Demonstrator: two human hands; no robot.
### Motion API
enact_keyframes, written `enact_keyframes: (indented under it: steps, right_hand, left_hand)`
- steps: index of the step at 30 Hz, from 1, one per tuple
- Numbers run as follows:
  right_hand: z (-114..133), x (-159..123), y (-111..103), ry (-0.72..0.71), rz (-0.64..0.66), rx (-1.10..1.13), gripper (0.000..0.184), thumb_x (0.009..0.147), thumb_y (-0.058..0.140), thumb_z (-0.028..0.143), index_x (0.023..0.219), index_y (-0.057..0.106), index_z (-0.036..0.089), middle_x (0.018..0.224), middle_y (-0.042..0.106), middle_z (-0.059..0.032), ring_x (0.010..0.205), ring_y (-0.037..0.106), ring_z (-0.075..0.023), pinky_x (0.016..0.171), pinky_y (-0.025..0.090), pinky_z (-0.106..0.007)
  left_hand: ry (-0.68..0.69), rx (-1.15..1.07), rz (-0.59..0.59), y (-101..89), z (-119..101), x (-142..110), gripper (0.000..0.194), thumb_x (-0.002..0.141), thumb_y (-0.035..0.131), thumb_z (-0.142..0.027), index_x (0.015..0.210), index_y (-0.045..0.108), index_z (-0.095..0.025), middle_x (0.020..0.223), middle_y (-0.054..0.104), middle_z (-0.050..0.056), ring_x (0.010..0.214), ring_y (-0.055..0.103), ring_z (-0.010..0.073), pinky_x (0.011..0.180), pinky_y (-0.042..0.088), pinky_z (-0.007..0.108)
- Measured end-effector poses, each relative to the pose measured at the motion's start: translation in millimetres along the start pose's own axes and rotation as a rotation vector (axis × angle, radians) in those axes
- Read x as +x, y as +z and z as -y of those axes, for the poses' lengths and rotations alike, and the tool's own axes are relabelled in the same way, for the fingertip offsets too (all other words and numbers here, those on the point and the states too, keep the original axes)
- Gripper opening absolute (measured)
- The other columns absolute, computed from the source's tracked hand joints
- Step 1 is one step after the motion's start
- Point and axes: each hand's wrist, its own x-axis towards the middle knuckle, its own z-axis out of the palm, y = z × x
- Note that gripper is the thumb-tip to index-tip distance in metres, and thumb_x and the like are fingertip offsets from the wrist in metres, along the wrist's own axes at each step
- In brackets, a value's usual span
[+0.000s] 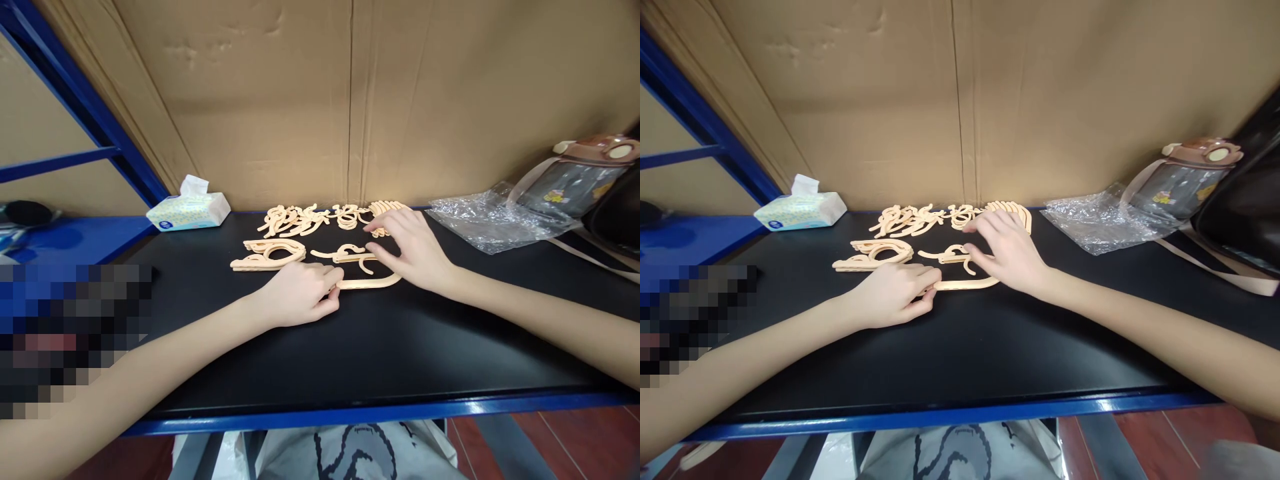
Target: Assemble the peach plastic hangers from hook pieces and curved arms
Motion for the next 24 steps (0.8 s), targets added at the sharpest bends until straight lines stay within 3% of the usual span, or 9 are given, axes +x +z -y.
enact_keyframes:
  steps: [5,8,15,24]
  right_hand:
    - [-16,-2,13,0.063,0.160,0.034,0.035,0.089,0.053,0.037,0.117,0.052,0.017,0.121,0.056,-0.0129,0.114,0.051,-0.0282,0.096,0.040,-0.044]
    - [-16,-6,20,0.067,0.230,0.064,0.034,0.090,0.052,0.038,0.117,0.055,0.018,0.123,0.056,-0.0121,0.116,0.052,-0.0276,0.097,0.041,-0.044]
    - [-15,-7,22,0.086,0.287,0.103,0.020,0.090,0.052,0.030,0.103,0.062,0.018,0.104,0.066,-0.0074,0.102,0.058,-0.0253,0.091,0.043,-0.042]
    - [-10,-6,23,0.101,0.243,0.093,0.019,0.092,0.048,0.020,0.102,0.065,0.017,0.099,0.067,-0.0060,0.094,0.060,-0.0221,0.085,0.044,-0.037]
  left_hand:
    - [0.000,0.006,0.003,-0.6,0,-1,0.012,0.085,0.040,-0.019,0.075,0.047,-0.018,0.067,0.057,-0.001,0.058,0.052,0.0140,0.054,0.031,0.026]
    - [-0.002,0.013,0.005,0.0,0,0,0.013,0.085,0.040,-0.020,0.075,0.048,-0.017,0.067,0.057,-0.001,0.058,0.052,0.0139,0.054,0.031,0.027]
    - [-0.013,-0.002,0.016,-1.0,0,0,0.013,0.085,0.040,-0.020,0.075,0.048,-0.018,0.067,0.057,-0.001,0.057,0.051,0.0138,0.054,0.031,0.026]
    - [-0.024,-0.015,0.027,-1.5,-2,1,0.013,0.084,0.040,-0.020,0.073,0.046,-0.018,0.068,0.058,0.000,0.057,0.051,0.0138,0.055,0.031,0.025]
